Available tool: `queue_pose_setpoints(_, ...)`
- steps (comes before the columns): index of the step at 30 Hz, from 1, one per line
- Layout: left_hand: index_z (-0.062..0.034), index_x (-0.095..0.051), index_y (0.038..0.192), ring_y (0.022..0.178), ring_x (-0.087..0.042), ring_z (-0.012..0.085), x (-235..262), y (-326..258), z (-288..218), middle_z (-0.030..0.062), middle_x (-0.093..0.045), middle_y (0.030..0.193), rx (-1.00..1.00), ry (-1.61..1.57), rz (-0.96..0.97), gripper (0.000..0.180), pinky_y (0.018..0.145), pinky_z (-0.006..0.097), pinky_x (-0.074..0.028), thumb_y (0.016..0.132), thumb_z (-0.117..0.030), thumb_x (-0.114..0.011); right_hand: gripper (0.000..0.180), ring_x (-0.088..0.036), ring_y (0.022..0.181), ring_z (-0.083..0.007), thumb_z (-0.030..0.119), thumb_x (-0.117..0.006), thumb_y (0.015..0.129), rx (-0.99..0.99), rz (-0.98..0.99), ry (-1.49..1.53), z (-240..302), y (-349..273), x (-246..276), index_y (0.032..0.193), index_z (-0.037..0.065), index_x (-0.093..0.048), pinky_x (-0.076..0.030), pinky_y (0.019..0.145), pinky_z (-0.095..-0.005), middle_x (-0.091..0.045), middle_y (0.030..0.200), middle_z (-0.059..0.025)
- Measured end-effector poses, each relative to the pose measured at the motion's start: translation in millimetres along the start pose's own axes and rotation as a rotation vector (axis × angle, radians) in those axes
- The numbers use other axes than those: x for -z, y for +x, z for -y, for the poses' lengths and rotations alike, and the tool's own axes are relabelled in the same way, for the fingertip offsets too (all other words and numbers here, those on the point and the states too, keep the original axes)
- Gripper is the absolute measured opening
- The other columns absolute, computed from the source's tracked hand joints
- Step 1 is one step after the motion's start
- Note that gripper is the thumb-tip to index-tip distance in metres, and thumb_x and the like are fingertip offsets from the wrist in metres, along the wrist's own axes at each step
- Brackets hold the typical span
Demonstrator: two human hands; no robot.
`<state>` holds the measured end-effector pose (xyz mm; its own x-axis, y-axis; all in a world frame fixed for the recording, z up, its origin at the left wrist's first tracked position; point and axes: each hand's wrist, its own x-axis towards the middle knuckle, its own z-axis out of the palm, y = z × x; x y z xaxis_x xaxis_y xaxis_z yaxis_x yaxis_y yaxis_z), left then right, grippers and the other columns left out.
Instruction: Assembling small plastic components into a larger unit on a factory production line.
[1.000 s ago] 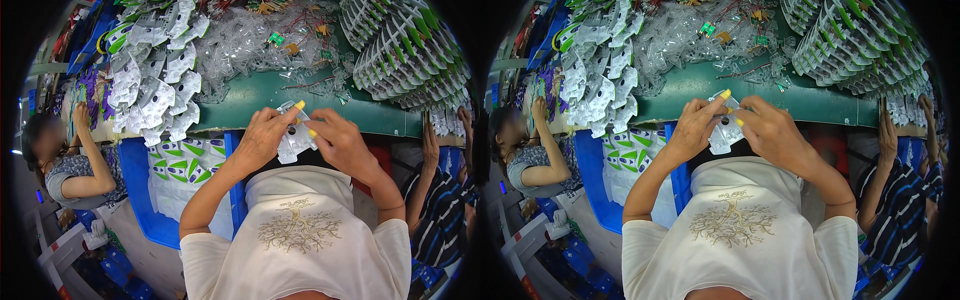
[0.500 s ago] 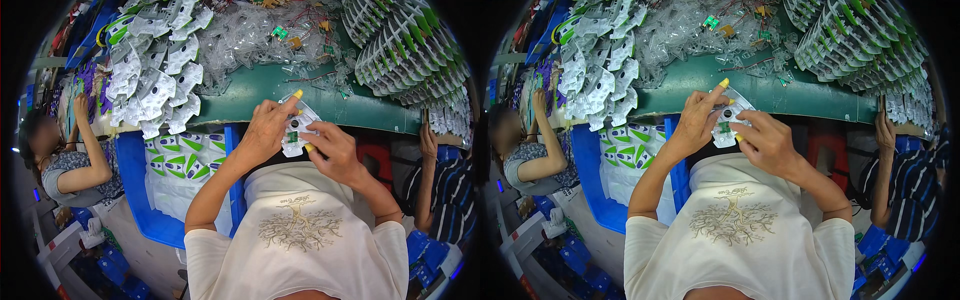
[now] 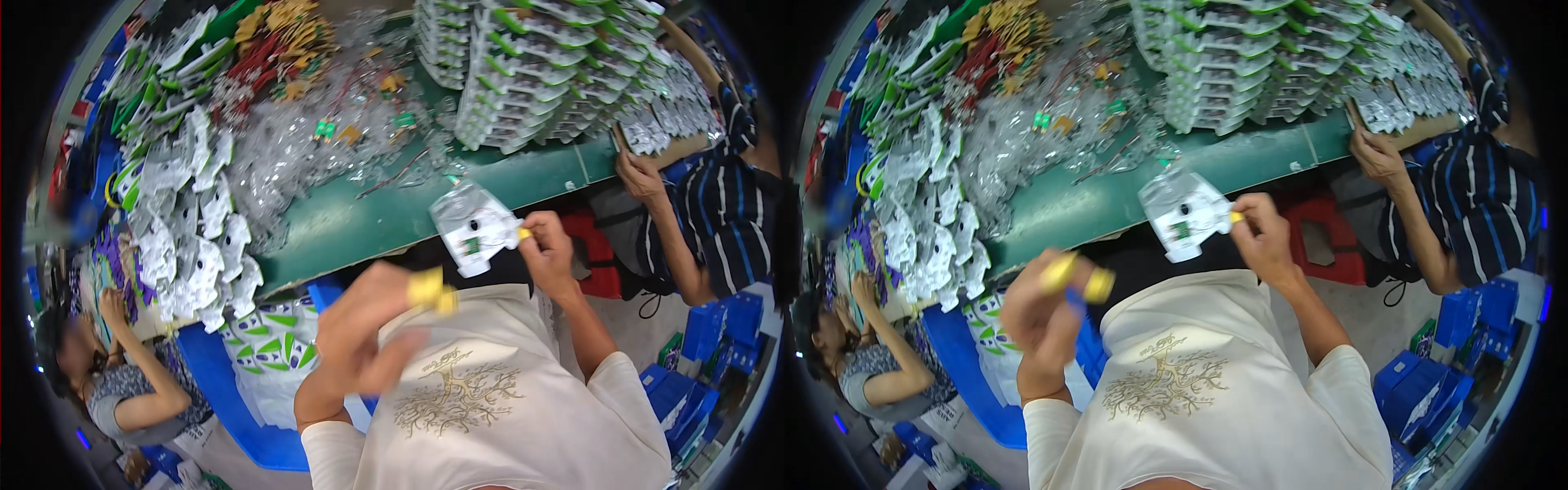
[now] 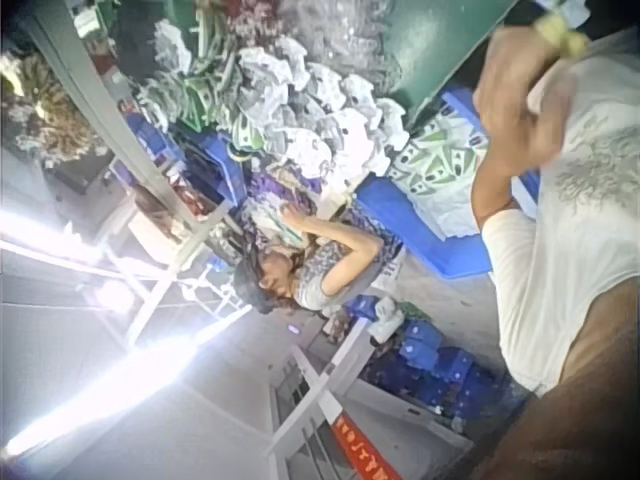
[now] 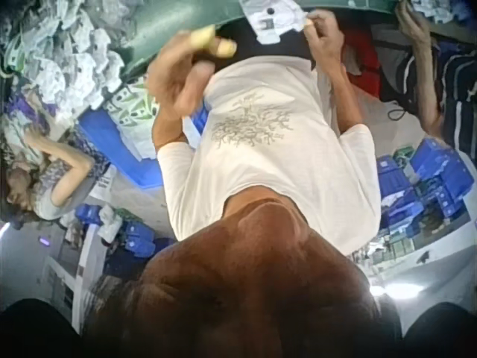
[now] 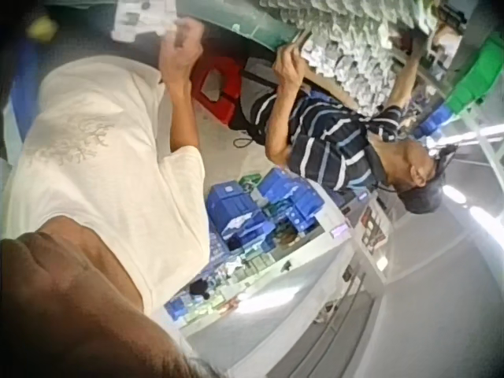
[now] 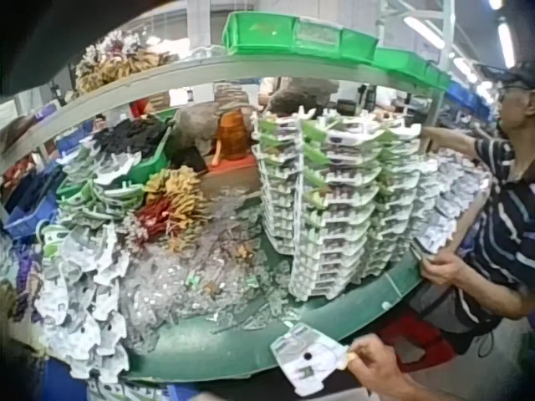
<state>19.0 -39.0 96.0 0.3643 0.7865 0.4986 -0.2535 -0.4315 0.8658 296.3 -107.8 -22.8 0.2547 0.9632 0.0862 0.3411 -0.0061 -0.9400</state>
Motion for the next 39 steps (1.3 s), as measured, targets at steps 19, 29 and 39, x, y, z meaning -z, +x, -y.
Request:
queue_pose_setpoints(19, -0.0183, -0.045, 0.141, 0.084, -0.063, 0.0245, -24.8, 6.0, -111.7, 0.0072, -0.053, 0.102, 0.229, -1.225, 0.124, 0.043, 0.066, 0.035, -0.055, 0.099, -0.017, -0.054, 0.021, -0.042, 0.06, -0.0013, 0.002, -0.06, 0.094, 0.048, -0.676, -0.259, -69.5, 32.1, 138.9, 0.115, -0.001, -0.059, -0.034, 0.053, -0.0182, -0.05, 0.071, 0.0046)
queue_pose_setpoints(29, -0.0151, -0.041, 0.143, 0.073, -0.06, 0.0186, -18.7, -2.4, -127.0, 0.004, -0.052, 0.093, 0.183, -1.071, -0.206, 0.049, 0.059, 0.032, -0.047, 0.096, -0.012, -0.057, 0.033, -0.056, 0.055, -0.0113, -0.005, -0.074, 0.076, 0.465, 0.04, -0.284, 48.6, 44.4, -33.8, 0.106, 0.005, -0.069, -0.043, 0.05, -0.0244, -0.062, 0.078, -0.0059)
queue_pose_setpoints(39, -0.0265, -0.019, 0.155, 0.077, -0.054, 0.0226, -1.2, -20.0, -50.6, 0.0099, -0.049, 0.106, -0.167, -1.048, -0.378, 0.067, 0.067, 0.032, -0.041, 0.099, -0.041, -0.054, 0.016, -0.062, 0.083, -0.0265, 0.0, -0.072, 0.073, 0.687, 0.202, -0.535, 53.3, 117.8, -122.1, 0.088, 0.005, -0.069, -0.052, 0.07, -0.0384, -0.065, 0.089, -0.0069)
